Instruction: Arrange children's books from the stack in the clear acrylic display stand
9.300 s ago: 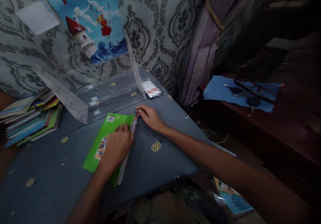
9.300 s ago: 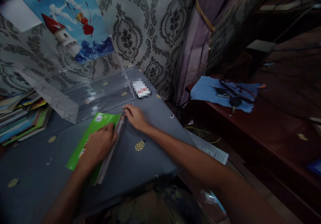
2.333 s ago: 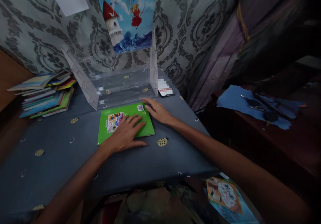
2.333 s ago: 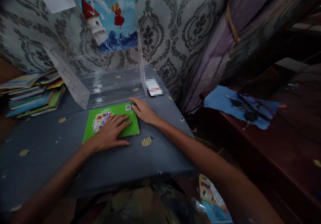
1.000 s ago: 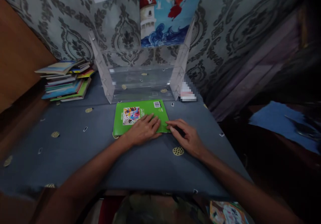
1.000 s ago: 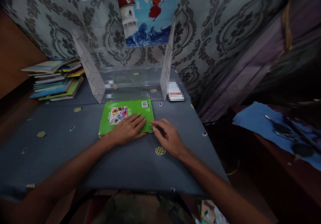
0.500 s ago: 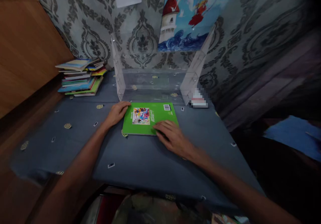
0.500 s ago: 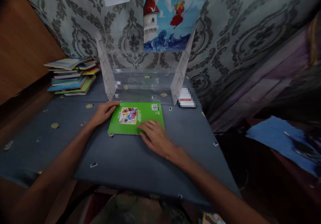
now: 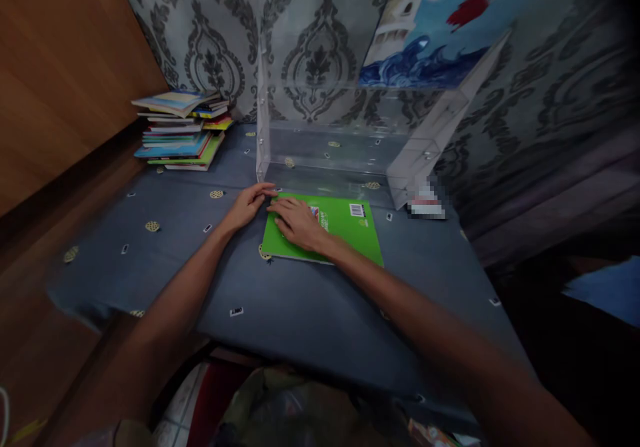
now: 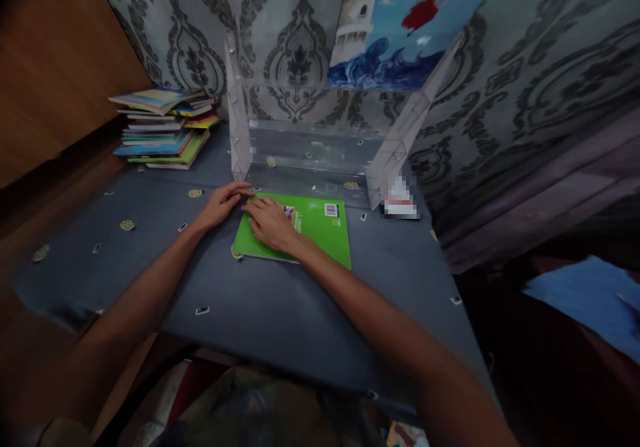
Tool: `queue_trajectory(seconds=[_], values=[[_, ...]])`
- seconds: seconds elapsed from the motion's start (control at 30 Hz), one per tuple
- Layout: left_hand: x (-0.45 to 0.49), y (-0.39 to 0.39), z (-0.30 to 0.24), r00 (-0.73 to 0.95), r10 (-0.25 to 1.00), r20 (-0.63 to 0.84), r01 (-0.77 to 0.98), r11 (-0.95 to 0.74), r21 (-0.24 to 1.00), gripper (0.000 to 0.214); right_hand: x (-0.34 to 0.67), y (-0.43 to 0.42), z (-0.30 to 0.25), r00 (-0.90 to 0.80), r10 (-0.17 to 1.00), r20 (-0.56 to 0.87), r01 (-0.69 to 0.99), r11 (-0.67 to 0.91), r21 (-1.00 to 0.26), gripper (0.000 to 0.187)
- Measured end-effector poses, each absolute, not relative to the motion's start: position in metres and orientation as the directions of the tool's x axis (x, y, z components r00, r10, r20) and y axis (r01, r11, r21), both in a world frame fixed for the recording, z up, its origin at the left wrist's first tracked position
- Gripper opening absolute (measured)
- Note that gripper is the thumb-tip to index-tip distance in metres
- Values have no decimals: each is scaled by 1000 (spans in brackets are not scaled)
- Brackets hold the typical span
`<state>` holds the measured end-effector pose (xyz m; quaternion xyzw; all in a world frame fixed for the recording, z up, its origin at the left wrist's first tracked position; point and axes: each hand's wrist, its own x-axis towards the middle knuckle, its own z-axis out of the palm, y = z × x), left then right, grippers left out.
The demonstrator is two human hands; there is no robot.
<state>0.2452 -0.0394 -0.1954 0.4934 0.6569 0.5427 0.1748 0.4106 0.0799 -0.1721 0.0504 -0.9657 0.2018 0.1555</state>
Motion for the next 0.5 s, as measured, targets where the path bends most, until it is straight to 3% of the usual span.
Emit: queue_trajectory(seconds=[0.13,0.3,0.5], values=[[247,-38,-194,-459,834,307,474,-62,879,34,436,64,-171,-918,-166,359,-293,896,-335,29],[249,-38,-190,-449,845,292,474,-52,879,31,458,50,-170,-905,-222,363,-347,880,-326,36],[250,-39,-190,-457,843,282,465,-44,884,29,456,49,-166,-924,-167,343,-286,898,-335,45]])
